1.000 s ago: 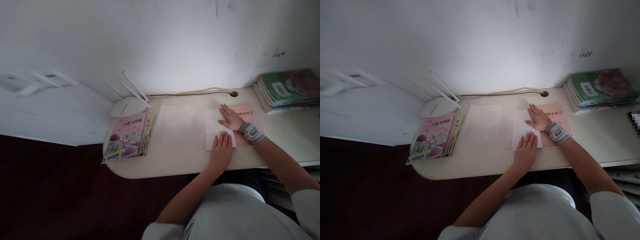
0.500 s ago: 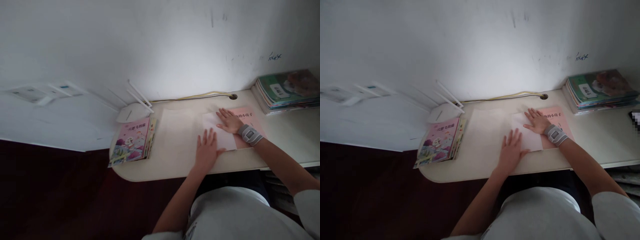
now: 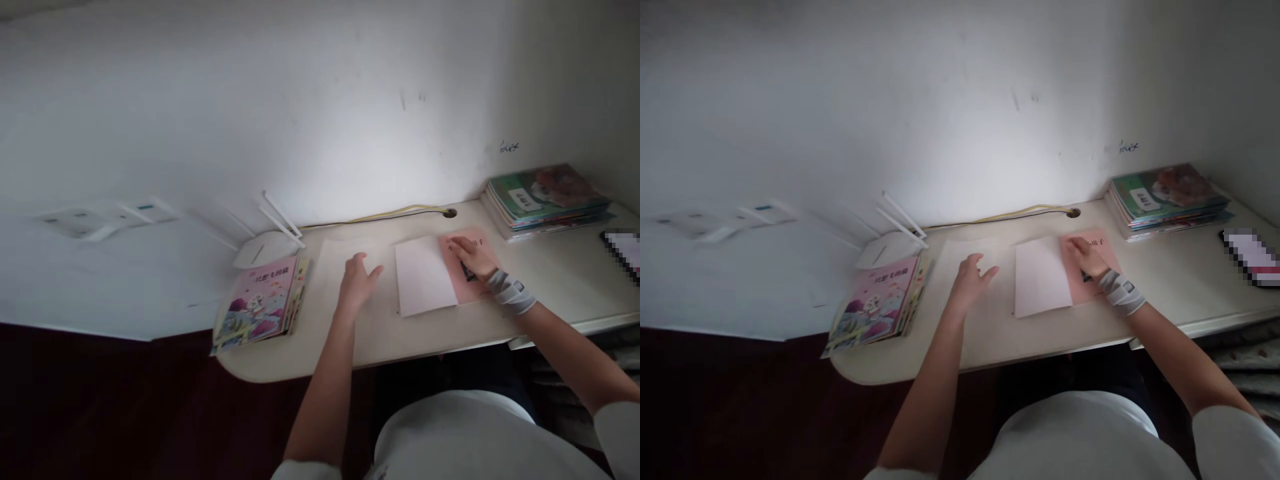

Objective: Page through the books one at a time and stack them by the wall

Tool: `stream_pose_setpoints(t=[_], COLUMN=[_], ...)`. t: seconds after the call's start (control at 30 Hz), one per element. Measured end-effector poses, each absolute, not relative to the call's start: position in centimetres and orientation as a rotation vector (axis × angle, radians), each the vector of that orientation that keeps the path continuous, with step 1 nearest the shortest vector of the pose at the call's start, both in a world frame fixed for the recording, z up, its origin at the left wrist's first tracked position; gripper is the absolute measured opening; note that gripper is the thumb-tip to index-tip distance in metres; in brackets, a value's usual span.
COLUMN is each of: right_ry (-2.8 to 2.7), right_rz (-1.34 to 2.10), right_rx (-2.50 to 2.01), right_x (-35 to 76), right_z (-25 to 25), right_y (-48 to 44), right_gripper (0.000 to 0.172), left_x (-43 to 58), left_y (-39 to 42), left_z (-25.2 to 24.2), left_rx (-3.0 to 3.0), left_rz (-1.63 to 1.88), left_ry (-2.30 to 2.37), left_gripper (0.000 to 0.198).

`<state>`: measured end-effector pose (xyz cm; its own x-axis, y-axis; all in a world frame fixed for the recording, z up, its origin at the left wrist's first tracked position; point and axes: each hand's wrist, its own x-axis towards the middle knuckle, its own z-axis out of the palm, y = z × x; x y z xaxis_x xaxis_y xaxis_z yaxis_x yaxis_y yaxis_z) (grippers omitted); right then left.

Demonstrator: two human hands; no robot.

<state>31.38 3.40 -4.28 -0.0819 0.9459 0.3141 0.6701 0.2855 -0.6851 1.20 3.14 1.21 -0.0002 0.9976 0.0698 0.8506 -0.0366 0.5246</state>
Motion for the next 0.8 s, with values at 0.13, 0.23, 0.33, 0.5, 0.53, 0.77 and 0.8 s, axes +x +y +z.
stream_pose_setpoints(t=[0.13,0.23,0.33,0.5,0.53,0.77,0.8], right_ry=[-1.99,-2.054,-2.049,-2.117,-2.078,-1.693,-1.706], right_rz=[0.393,0.1,-0.007,0.12,0.192,0.615,0.611], right_rx=[-1.496,-1.722,-1.844,-1.569,-1.528,-1.395,-1.39], right_x=[32.7,34.4,35.5,34.1,33.9,35.9,36.2], right_z=[-4.6,-5.3,-5.8,-5.6,-5.4,-4.4,-4.3], right_y=[-0.6,-2.7,-3.2,-2.2,-1.9,-1.1,-1.0], right_gripper=[0.046,0.054,0.063,0.052,0.047,0.047,0.048], left_x=[0.6,0.8,2.2,8.7,10.4,18.2,18.8], left_y=[4.4,4.3,3.6,2.9,3.0,2.9,2.7], left_z=[1.1,1.9,3.3,3.6,3.2,-0.5,-0.9], left_rx=[1.874,1.85,1.664,1.597,1.644,2.564,2.633], left_rz=[0.322,0.407,0.696,0.851,0.862,0.522,0.479], left_ry=[1.809,1.624,1.229,0.844,0.857,1.099,1.114], left_gripper=[0.022,0.025,0.033,0.054,0.059,0.07,0.071])
